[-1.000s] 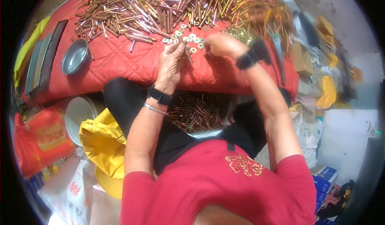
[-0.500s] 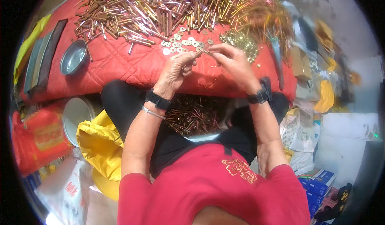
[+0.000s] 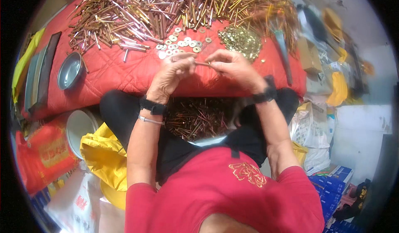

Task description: The person is assembling metal rods by sliding washers onto them and then sorting parts into bags.

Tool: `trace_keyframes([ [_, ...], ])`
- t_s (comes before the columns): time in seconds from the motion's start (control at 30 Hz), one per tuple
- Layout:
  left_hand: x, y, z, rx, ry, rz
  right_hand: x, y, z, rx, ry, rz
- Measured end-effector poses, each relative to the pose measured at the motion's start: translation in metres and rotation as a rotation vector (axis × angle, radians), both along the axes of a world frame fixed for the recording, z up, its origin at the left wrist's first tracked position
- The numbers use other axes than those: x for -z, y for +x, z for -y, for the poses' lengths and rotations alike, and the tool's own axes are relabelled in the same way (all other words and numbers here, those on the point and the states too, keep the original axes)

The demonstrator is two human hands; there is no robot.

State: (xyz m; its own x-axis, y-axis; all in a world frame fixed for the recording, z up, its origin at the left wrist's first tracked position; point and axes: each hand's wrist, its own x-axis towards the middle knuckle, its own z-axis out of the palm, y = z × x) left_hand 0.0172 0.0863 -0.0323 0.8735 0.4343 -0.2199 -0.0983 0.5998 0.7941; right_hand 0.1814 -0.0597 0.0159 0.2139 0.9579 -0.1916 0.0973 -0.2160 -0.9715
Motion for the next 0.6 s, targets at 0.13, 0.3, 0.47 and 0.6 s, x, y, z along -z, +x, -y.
trace_keyframes([
  [0.13,0.027,0.012,-0.001,-0.170,-0.142,0.048,0.039,-0.024,-0.019,0.338,0.229,0.183],
  [0.3,0.031,0.008,0.016,-0.155,-0.166,0.030,0.052,-0.043,-0.057,0.583,0.495,0.234],
  [0.47,0.023,0.006,0.003,-0.354,-0.333,0.096,0.055,0.057,-0.061,0.565,0.401,1.074],
  [0.6,0.028,-0.001,-0.010,-0.195,-0.423,0.247,0.056,0.090,-0.075,0.498,0.105,1.365],
])
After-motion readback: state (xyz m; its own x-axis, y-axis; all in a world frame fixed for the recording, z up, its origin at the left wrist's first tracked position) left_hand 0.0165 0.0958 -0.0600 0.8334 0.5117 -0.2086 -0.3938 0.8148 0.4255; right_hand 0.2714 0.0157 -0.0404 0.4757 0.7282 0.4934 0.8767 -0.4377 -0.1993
